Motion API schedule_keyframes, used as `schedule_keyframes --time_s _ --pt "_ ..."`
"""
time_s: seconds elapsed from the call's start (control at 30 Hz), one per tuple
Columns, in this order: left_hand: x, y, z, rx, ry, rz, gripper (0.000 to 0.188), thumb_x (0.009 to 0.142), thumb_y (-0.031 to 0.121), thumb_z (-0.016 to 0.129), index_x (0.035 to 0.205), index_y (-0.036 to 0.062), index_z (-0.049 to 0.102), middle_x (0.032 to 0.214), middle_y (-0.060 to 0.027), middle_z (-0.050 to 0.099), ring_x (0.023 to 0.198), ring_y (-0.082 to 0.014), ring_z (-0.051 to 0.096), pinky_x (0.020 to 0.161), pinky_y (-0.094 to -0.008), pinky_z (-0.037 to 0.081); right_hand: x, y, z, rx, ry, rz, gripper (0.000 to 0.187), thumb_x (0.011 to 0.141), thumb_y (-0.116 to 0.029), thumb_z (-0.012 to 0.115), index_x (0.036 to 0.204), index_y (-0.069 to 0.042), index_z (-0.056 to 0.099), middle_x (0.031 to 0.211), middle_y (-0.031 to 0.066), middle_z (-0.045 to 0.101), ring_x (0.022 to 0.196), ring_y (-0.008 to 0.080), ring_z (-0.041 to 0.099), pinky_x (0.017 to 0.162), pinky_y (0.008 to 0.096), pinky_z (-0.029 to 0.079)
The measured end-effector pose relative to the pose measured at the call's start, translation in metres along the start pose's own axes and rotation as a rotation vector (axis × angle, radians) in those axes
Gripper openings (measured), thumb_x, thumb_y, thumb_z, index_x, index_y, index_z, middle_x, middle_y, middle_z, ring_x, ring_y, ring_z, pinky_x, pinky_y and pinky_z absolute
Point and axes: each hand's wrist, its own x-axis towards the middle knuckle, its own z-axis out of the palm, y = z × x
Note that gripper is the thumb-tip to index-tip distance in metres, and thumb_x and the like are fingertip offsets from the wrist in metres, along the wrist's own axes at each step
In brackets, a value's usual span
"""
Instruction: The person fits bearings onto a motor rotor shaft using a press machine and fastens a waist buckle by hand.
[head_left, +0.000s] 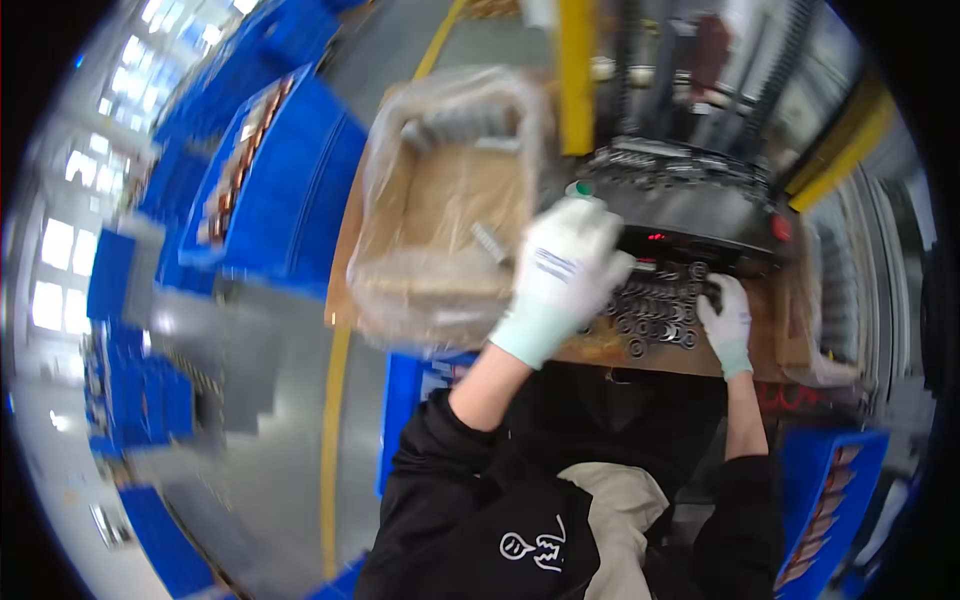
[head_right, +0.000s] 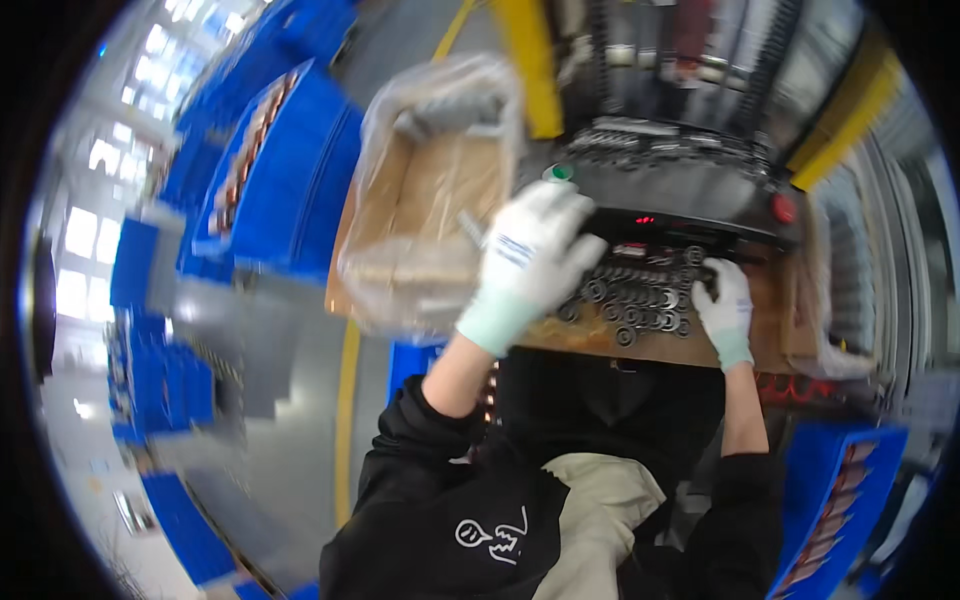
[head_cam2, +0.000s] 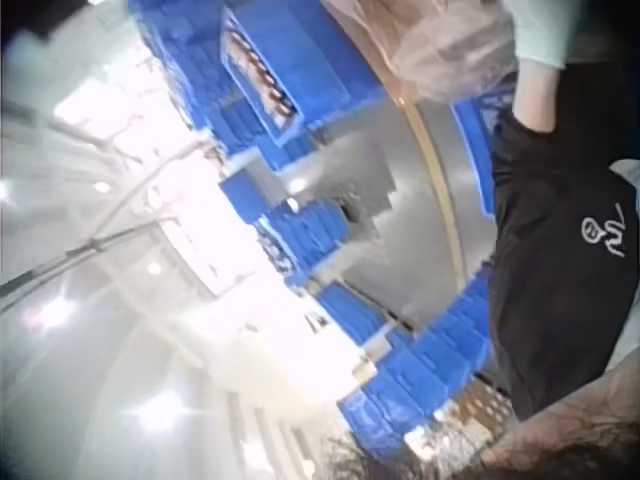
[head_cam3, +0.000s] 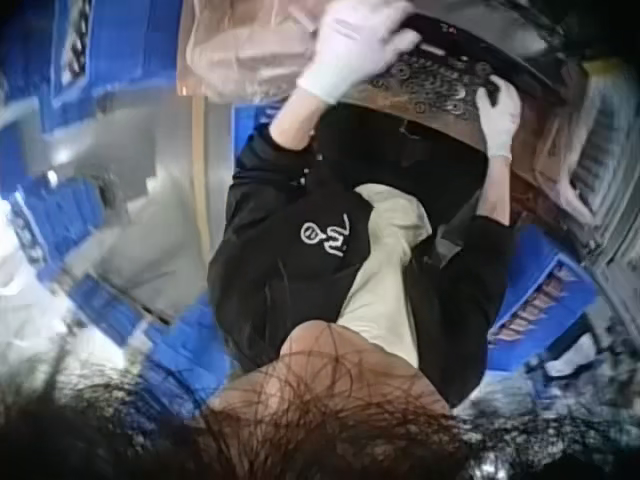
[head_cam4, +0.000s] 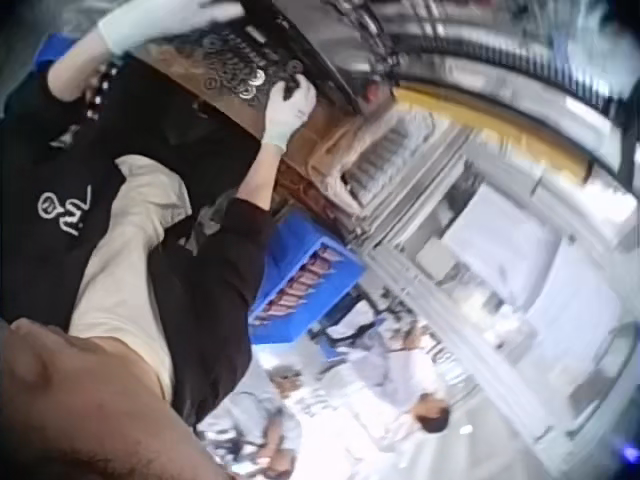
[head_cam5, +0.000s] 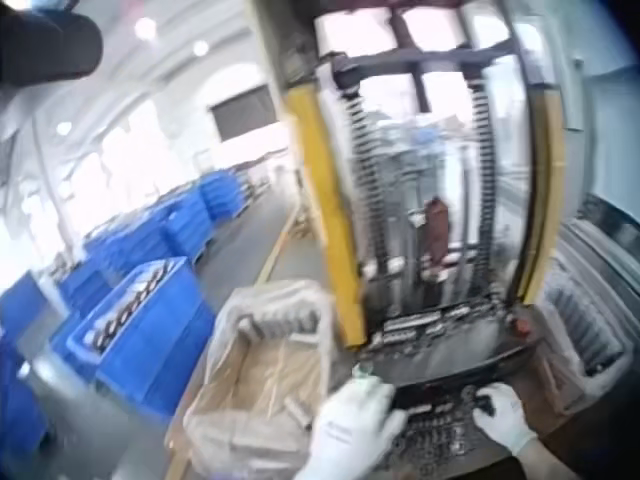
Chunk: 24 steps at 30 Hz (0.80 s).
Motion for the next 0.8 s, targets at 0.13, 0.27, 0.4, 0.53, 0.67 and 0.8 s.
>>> schedule_keyframes --time_s 0.13,0.27,0.4,0.53,0.67,0.8 --pt "-0.107 0.043 -0.017 -0.366 0.133 -0.082 0.021 0.076 0.011 0.071 0.095 0.0033 0.066 0.089 -0.0131 0.069 0.078 -0.0331 0.067 0.068 -0.0408 0.054 -0.002 -0.002 0.0 -0.05 -0.076 0.017 0.036 0.086 -0.012 0.067 0.121 -0.005 0.06 0.119 0.0142 0.056 0.11 0.0295 0.056 0.097 0.0379 0.045" --pt "-0.271 -0.009 0.025 -0.221 0.106 -0.75 0.021 0.087 0.014 0.063 0.103 0.0022 0.069 0.097 -0.018 0.071 0.087 -0.033 0.069 0.077 -0.0417 0.055 -0.003 -0.002 0.0 -0.142 -0.161 0.142 0.036 0.089 -0.016 0.066 0.123 -0.006 0.061 0.119 0.0132 0.056 0.11 0.0267 0.056 0.098 0.0361 0.044" --pt "-0.466 -0.08 0.037 0.045 0.033 -1.584 0.039 0.09 0.037 0.057 0.101 0.0005 0.063 0.107 -0.025 0.066 0.101 -0.0429 0.064 0.088 -0.0516 0.05 -0.01 0.012 -0.001 -0.198 -0.163 0.145 0.036 0.09 -0.017 0.066 0.123 -0.003 0.061 0.118 0.0125 0.059 0.11 0.0254 0.056 0.099 0.0359 0.043" --pt "-0.575 -0.096 0.053 0.447 0.017 -2.027 0.056 0.086 0.045 0.058 0.107 -0.0066 0.063 0.115 -0.03 0.064 0.103 -0.0458 0.063 0.092 -0.0505 0.049 -0.017 0.018 -0.018 -0.216 -0.044 0.187 0.034 0.093 -0.019 0.066 0.121 -0.001 0.062 0.12 0.0115 0.062 0.11 0.023 0.056 0.099 0.0347 0.042" --pt "-0.747 -0.114 0.013 -0.082 0.788 -2.014 0.049 0.09 0.033 0.058 0.113 -0.0106 0.062 0.122 -0.0277 0.064 0.101 -0.0418 0.064 0.09 -0.0468 0.049 -0.025 0.001 0.028 -0.044 -0.043 0.215 0.034 0.093 -0.021 0.068 0.121 -0.002 0.063 0.118 0.0114 0.064 0.111 0.023 0.058 0.099 0.0338 0.043" --pt "-0.792 -0.112 -0.002 0.141 -0.445 -1.626 0.041 0.1 0.03 0.044 0.115 -0.0025 0.063 0.111 -0.0166 0.066 0.105 -0.0333 0.059 0.095 -0.0424 0.046 -0.017 -0.034 0.029 -0.2 -0.047 0.205 0.027 0.091 -0.021 0.067 0.114 -0.006 0.066 0.113 0.0127 0.066 0.107 0.0267 0.061 0.096 0.0355 0.046"
